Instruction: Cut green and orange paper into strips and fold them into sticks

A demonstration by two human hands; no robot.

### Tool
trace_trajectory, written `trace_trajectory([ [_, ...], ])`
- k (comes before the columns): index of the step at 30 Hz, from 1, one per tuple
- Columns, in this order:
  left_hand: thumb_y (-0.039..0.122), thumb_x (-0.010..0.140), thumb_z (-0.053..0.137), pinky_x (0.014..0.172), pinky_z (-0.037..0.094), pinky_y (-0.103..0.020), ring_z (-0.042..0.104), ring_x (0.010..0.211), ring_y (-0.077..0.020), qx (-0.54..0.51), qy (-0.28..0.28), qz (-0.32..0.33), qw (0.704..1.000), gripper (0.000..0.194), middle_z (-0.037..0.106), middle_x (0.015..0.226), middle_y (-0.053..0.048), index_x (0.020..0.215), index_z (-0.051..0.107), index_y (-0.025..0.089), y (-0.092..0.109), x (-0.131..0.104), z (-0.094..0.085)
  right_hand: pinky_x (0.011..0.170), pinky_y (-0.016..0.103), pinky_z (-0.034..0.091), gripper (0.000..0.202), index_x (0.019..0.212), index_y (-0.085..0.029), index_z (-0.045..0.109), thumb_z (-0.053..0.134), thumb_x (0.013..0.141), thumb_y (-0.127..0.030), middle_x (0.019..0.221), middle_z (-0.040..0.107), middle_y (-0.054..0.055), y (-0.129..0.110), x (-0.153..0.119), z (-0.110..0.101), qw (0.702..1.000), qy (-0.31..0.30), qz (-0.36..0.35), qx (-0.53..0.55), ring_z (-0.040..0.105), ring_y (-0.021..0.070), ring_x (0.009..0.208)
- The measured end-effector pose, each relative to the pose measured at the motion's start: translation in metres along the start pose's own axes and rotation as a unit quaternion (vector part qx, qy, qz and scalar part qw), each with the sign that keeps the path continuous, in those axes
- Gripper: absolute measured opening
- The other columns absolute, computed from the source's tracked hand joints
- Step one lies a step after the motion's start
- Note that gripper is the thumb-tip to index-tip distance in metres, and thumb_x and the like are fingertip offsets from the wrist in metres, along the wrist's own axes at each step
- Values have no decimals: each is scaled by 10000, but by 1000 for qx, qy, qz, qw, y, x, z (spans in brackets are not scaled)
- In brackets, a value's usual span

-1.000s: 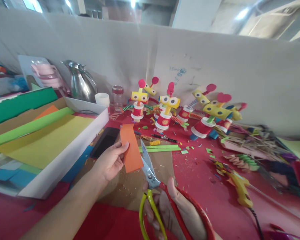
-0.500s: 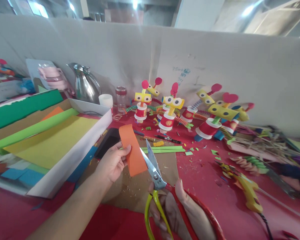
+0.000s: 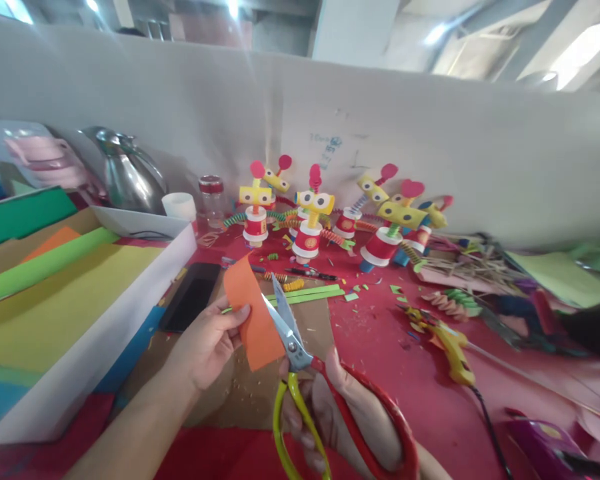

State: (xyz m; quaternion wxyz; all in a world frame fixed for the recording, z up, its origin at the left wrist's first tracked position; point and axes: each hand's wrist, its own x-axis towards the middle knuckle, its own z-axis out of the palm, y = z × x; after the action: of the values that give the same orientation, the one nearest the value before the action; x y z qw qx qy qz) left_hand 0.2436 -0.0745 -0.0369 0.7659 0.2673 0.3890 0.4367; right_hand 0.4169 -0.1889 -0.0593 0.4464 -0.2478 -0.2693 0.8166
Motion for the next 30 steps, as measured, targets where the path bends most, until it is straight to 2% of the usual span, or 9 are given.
trace_trajectory([
  [3,-13,817,554,602,585,-226,715,649,-154,-39,37,-12,998,253,755,818,-83,1007,677,101,5,1,2,418,197,439,669,1207,-165,474,419,858,-733,716,562,25,2,0,-4,1000,4,2,-7,506,129,557],
  [6,101,877,556,517,573,-223,700,577,-159,-52,62,-30,996,151,745,747,-87,956,684,97,9,4,-1,410,195,441,665,1187,-158,486,415,860,-733,722,561,26,6,1,-4,1000,1,5,-16,508,124,548],
  [11,54,871,562,639,605,-241,728,713,-159,-18,26,33,999,233,764,878,-71,1044,682,152,8,9,-7,417,200,425,653,1115,-161,512,408,851,-749,712,558,15,10,2,-3,999,0,2,-33,490,106,500],
  [15,48,859,583,674,610,-251,731,740,-165,-4,5,20,1000,224,766,925,-82,1031,694,140,1,3,-2,408,194,403,788,818,-126,591,255,815,-838,624,536,18,10,4,-8,996,-11,19,-91,483,88,453],
  [17,44,841,609,673,610,-255,730,731,-169,-4,-9,7,1000,223,767,922,-82,1023,699,135,-3,0,3,405,199,403,833,743,-124,598,207,801,-857,590,527,25,10,5,-9,993,-23,24,-114,486,95,454],
  [21,31,810,633,638,603,-254,722,681,-173,-16,0,-3,1000,178,765,855,-83,949,708,113,-5,-3,8,417,202,408,740,761,-133,599,324,821,-817,613,522,25,7,4,-7,994,-4,8,-105,476,103,493],
  [25,22,828,596,642,592,-243,718,684,-162,-33,18,2,999,155,761,842,-84,896,705,109,-2,-1,6,414,208,376,724,861,-133,607,293,856,-785,572,501,0,4,-1,-2,994,-10,-1,-111,448,99,445],
  [27,34,833,596,647,591,-246,719,699,-164,-32,14,1,999,156,761,858,-84,912,705,112,1,-1,4,414,211,370,725,952,-130,602,298,859,-781,576,505,-5,2,-3,0,993,-6,-1,-116,450,106,445],
  [30,55,825,621,634,590,-256,718,692,-171,-12,-7,-9,1000,147,763,867,-83,926,708,118,2,-4,1,417,210,375,747,986,-121,594,315,840,-799,583,501,-8,1,-4,1,993,-10,-1,-121,455,106,448],
])
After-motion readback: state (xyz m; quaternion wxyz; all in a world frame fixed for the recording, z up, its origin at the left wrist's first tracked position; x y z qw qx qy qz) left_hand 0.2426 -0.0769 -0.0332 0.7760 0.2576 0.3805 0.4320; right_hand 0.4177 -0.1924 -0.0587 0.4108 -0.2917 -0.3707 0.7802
